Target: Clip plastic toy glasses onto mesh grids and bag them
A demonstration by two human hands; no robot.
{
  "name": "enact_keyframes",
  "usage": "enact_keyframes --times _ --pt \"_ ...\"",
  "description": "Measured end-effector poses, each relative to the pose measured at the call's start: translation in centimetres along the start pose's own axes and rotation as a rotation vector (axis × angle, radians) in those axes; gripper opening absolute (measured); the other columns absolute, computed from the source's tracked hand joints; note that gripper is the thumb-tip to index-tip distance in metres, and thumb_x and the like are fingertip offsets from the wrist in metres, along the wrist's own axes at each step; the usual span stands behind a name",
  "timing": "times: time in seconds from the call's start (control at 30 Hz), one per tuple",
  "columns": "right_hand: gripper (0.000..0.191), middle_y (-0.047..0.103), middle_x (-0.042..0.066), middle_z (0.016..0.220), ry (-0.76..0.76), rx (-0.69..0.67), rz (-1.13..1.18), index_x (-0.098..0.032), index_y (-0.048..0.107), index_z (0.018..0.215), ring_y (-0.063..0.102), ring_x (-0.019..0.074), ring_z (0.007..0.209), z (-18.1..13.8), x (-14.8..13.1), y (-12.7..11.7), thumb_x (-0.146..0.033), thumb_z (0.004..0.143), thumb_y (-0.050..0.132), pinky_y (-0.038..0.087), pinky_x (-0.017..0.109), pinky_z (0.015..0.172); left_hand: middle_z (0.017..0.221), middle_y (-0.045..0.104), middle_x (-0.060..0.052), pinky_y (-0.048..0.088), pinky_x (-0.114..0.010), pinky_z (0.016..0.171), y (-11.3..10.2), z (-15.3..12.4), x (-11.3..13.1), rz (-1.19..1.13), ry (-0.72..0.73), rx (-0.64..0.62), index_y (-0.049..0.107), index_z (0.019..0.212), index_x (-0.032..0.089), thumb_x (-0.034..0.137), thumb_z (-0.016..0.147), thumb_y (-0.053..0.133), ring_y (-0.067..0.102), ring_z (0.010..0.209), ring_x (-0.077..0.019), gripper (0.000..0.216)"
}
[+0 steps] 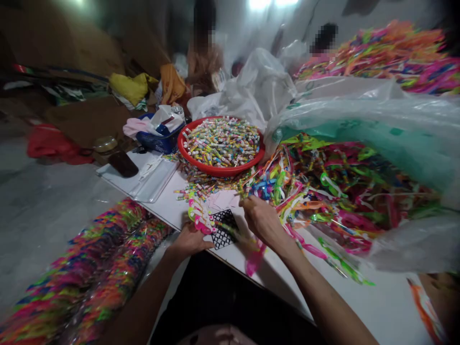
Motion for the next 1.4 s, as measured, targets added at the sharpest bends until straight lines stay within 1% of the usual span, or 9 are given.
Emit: enact_keyframes --times 0.2,0.4,0.57,0.67,0.87,1.0,1.17,1.27,1.4 --pt "0.027 0.062 0.011 0.105 -0.005 0.027 0.054 -0.015 0.063 0.104 0.056 0.0194 0.095 -5.0 3.2 6.0 -0.025 0.094 0.040 0.042 0.031 0.083 0.107 0.066 -0.014 0.041 -0.040 0.097 -0.3 -1.4 0.1 0.071 -0.024 -0.087 0.065 0.101 0.015 0.032 0.081 0.059 0.057 0.109 -0.0290 0.027" --pt "0.029 0.063 0.010 0.104 0.057 -0.067 0.025 -0.017 0.063 0.110 0.055 0.0208 0.096 -5.5 3.9 4.0 -0.021 0.094 0.039 0.043 0.033 0.084 0.085 0.067 -0.002 0.044 -0.026 0.069 3.8 -5.5 2.8 -0.273 -0.114 -0.272 0.058 0.086 0.020 0.037 0.077 0.059 0.061 0.079 -0.0179 0.020" --pt "0.032 0.053 0.009 0.126 -0.330 -0.222 -0.104 -0.024 0.058 0.119 0.051 0.0211 0.107 -2.6 -0.4 4.0 -0.015 0.092 0.044 0.041 0.036 0.090 0.078 0.065 -0.001 0.039 -0.025 0.064 5.8 -6.3 5.5 -0.263 -0.119 -0.356 0.056 0.079 0.019 0.030 0.075 0.059 0.059 0.072 -0.0161 0.013" --pt "0.023 0.055 0.008 0.121 -0.492 -0.326 -0.120 -0.020 0.063 0.106 0.052 0.0188 0.100 -1.2 -0.5 5.2 -0.016 0.092 0.045 0.043 0.032 0.084 0.076 0.065 -0.001 0.039 -0.026 0.062 4.2 -5.6 3.8 -0.233 -0.127 -0.355 0.056 0.076 0.019 0.032 0.076 0.057 0.059 0.071 -0.0169 0.013" --pt "0.027 0.057 0.011 0.119 -0.301 -0.120 -0.114 -0.017 0.062 0.109 0.054 0.0197 0.101 -2.9 4.3 4.4 -0.015 0.093 0.040 0.044 0.031 0.084 0.075 0.062 -0.002 0.047 -0.032 0.066 -3.9 -5.0 -4.5 -0.395 -0.415 0.059 0.061 0.092 0.017 0.048 0.078 0.053 0.060 0.072 -0.0206 0.035" --pt "0.030 0.054 0.011 0.127 0.020 0.114 -0.165 -0.020 0.060 0.115 0.051 0.0230 0.109 -3.5 3.6 3.3 -0.017 0.094 0.039 0.043 0.032 0.083 0.123 0.053 -0.009 0.050 -0.036 0.088 -7.6 -3.6 -2.9 -0.655 -0.409 0.625 0.046 0.130 0.018 0.053 0.079 0.055 0.056 0.106 -0.0234 0.062" --pt "0.024 0.062 0.012 0.098 0.222 -0.023 -0.334 -0.019 0.066 0.098 0.055 0.0217 0.085 -2.6 3.3 1.5 -0.016 0.090 0.043 0.041 0.030 0.068 0.142 0.032 -0.015 0.049 -0.038 0.095 -8.0 -0.2 2.5 -0.580 -0.201 0.576 0.046 0.130 0.016 0.049 0.083 0.053 0.035 0.132 -0.0278 0.058" --pt "0.024 0.061 0.013 0.093 0.452 0.128 -0.357 -0.018 0.066 0.098 0.055 0.0210 0.075 -3.2 5.5 -2.3 -0.025 0.090 0.045 0.037 0.029 0.058 0.141 0.033 -0.017 0.039 -0.044 0.105 -8.2 0.5 2.6 -0.501 -0.151 0.597 0.046 0.129 0.014 0.047 0.083 0.053 0.031 0.135 -0.0278 0.057" --pt "0.024 0.064 0.009 0.084 0.437 0.231 0.091 -0.017 0.063 0.095 0.057 0.0195 0.072 -4.7 4.1 -3.2 -0.035 0.088 0.049 0.040 0.028 0.060 0.137 0.039 -0.015 0.030 -0.046 0.111 -8.4 0.8 1.8 -0.473 -0.145 0.660 0.048 0.127 0.015 0.045 0.087 0.049 0.035 0.133 -0.0249 0.050"
Point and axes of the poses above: each hand's wrist, its own z-axis towards the middle knuckle, its own y-axis out of the palm, x = y × z, the point moved 2 cm from there along z, towards the middle knuckle
